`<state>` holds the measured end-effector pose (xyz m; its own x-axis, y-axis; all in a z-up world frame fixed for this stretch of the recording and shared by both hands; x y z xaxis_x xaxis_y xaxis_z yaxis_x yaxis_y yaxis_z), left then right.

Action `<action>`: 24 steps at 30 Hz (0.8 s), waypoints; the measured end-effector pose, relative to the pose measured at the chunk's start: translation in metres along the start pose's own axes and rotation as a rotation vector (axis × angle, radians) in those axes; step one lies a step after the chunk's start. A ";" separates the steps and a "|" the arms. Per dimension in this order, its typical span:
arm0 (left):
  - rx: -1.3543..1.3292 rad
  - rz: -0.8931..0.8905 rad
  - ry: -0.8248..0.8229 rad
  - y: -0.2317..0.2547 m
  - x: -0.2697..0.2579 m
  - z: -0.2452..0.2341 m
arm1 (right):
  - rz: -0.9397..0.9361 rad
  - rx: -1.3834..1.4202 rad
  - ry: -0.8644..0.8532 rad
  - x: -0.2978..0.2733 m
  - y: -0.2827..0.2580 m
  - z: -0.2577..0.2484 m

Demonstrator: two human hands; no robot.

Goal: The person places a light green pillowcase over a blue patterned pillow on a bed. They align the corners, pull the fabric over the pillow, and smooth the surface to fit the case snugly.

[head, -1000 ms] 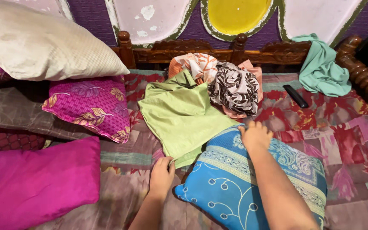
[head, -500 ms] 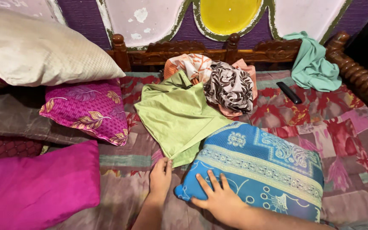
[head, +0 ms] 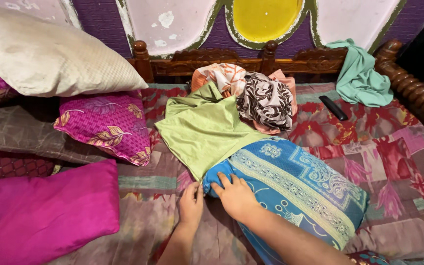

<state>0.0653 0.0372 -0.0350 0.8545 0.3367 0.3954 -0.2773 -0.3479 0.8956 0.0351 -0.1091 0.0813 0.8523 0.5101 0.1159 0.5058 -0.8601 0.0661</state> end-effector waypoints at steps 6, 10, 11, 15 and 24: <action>-0.129 -0.005 -0.022 -0.007 0.001 0.011 | 0.085 -0.037 0.007 0.026 0.018 0.007; -0.066 0.059 0.022 -0.003 0.002 0.009 | 0.059 -0.077 -0.031 0.035 0.007 0.017; -0.058 0.047 0.034 -0.002 0.004 0.008 | 0.033 -0.080 -0.030 0.036 0.002 0.020; -0.019 0.182 0.076 0.018 0.007 0.004 | -0.070 -0.081 -0.088 0.026 -0.010 0.040; -0.025 0.183 -0.033 0.016 0.004 0.014 | 0.001 0.053 0.181 0.045 0.008 0.016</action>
<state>0.0703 0.0203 -0.0216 0.8023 0.2411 0.5461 -0.4403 -0.3787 0.8141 0.0797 -0.0926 0.0716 0.8171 0.4967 0.2926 0.5157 -0.8567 0.0140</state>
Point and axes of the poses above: each hand's wrist, its own x-axis towards the middle knuckle, its own z-axis out of the palm, y = z × x, the point moved 8 cm from there along x, towards the middle knuckle, and after that the axes turned 3 degrees about y, right-handed, at the moved point
